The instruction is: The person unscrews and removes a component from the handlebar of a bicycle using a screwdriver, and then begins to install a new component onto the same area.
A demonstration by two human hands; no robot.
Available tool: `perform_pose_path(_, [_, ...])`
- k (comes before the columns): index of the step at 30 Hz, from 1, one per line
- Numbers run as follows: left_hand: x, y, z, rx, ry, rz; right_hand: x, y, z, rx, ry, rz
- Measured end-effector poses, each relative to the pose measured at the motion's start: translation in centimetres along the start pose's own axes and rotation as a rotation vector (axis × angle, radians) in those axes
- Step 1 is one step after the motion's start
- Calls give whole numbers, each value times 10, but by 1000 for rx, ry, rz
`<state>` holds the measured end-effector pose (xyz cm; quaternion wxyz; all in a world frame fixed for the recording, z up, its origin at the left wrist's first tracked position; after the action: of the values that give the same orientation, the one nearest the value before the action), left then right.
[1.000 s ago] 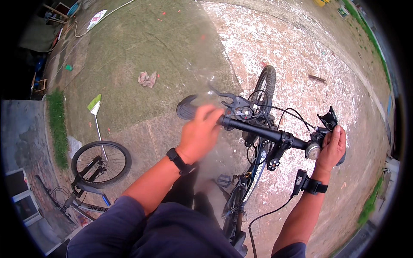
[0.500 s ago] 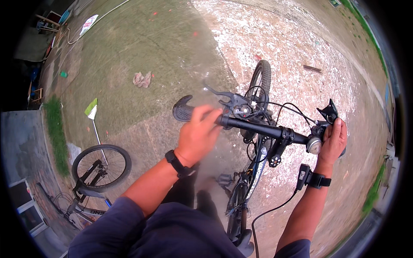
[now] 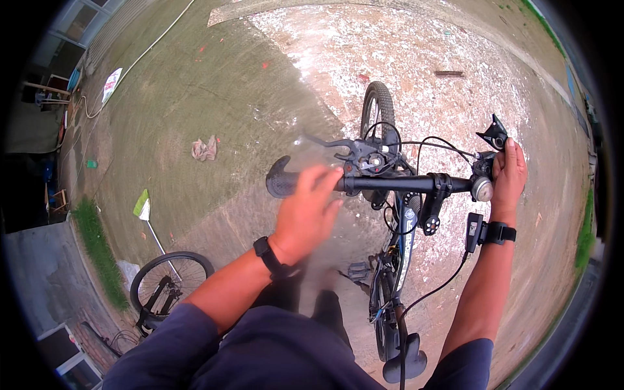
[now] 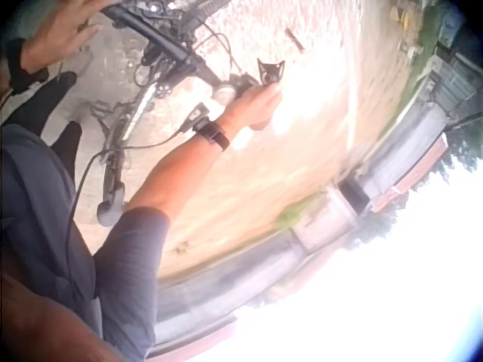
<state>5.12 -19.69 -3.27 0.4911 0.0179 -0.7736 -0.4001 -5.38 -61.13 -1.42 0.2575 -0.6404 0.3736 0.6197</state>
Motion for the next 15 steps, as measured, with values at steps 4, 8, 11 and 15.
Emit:
perform_pose_path(4, [14,-2,-3,-82,-14,14,0,9,-3,20,-98,-34])
perform_pose_path(8, [21,-8,-2,-133,-11,52,-12,28,13,113,-182,-281])
perform_pose_path(11, [25,-9,7,-132,-3,0,-22,61,69,178,-99,-441])
perform_pose_path(15, [23,-11,5,-139,10,-38,-6,98,195,278,-250,-534])
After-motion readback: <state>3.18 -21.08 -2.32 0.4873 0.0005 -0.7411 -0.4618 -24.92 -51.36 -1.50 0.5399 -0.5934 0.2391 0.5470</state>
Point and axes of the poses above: each hand's wrist, its own z-axis away from the middle knuckle, its own y-axis out of the back of the hand, x = y × z, the point moved 8 cm from there along -z, towards the middle knuckle, and after that the axes turned 3 degrees about z, right-handed, at the moved point
